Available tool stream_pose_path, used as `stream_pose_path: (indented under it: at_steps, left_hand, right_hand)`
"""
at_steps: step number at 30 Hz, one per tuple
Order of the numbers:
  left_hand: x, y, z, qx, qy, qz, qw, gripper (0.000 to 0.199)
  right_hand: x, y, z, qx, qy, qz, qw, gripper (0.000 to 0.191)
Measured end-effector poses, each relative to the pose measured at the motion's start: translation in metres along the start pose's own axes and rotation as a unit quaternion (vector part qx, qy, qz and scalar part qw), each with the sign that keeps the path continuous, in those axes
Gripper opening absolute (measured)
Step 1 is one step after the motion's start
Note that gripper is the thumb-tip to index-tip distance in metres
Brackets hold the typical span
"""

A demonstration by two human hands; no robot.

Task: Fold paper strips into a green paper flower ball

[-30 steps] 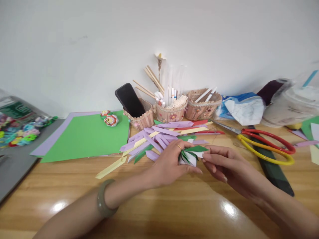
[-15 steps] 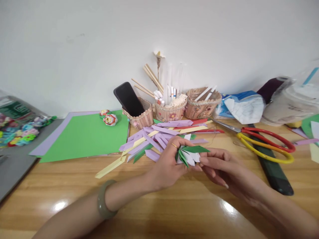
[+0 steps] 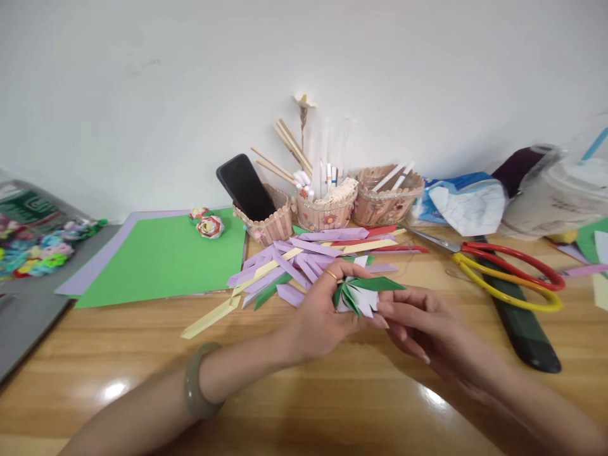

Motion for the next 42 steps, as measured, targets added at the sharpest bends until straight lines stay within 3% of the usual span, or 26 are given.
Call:
stream_pose_path:
  at_steps: [4, 9, 11, 15, 18, 27, 30, 35, 37, 40, 42]
  left_hand:
    - [-0.001, -0.011, 0.000, 0.089, -0.014, 0.082, 0.993, 0.064]
    - [-0.004, -0.016, 0.002, 0.243, 0.025, 0.130, 0.961, 0.039]
    - [-0.005, -0.015, 0.001, 0.280, 0.033, 0.148, 0.948, 0.031]
    - [-0.006, -0.014, 0.002, 0.326, 0.055, 0.192, 0.924, 0.026]
    - [-0.006, -0.014, 0.003, 0.345, 0.059, 0.200, 0.915, 0.028]
    - [-0.006, -0.015, 0.004, 0.343, 0.048, 0.215, 0.913, 0.031]
    - [-0.005, -0.018, 0.003, 0.328, 0.046, 0.229, 0.915, 0.025]
    - [-0.005, -0.016, 0.000, 0.280, -0.012, 0.192, 0.941, 0.016]
    - [-0.007, -0.014, 0.003, 0.247, 0.005, 0.162, 0.955, 0.021]
    - [-0.011, -0.008, 0.015, 0.189, 0.080, 0.108, 0.973, 0.033]
    - [-0.013, -0.005, 0.020, 0.126, 0.107, 0.091, 0.982, 0.027]
  right_hand:
    - [-0.003, -0.001, 0.003, 0.039, 0.034, 0.032, 0.998, 0.035]
    - [-0.005, -0.002, 0.009, 0.124, 0.041, 0.039, 0.991, 0.030]
    - [-0.004, -0.004, 0.014, 0.135, 0.052, 0.074, 0.987, 0.027]
    - [0.003, -0.009, 0.024, 0.137, 0.144, 0.180, 0.963, 0.011]
    - [0.003, -0.008, 0.023, 0.156, 0.153, 0.207, 0.954, 0.016]
    - [0.001, -0.019, 0.009, 0.190, 0.109, 0.188, 0.957, 0.018]
    - [0.005, -0.023, 0.009, 0.211, 0.136, 0.202, 0.947, 0.019]
    - [0.006, -0.023, 0.015, 0.254, 0.171, 0.217, 0.927, 0.017]
    - [0.005, -0.024, 0.017, 0.270, 0.184, 0.234, 0.916, 0.016]
    - [0.007, -0.026, 0.019, 0.292, 0.201, 0.261, 0.898, 0.014]
    - [0.009, -0.027, 0.017, 0.314, 0.194, 0.274, 0.888, 0.014]
Point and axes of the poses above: each hand's wrist, its own x-axis away from the middle knuckle, its own z-axis out of the back of the hand, y = z × x, the point moved 4 cm from there along -x, towards the middle knuckle, and after that the axes turned 8 degrees about -z, right-handed, at the moved point
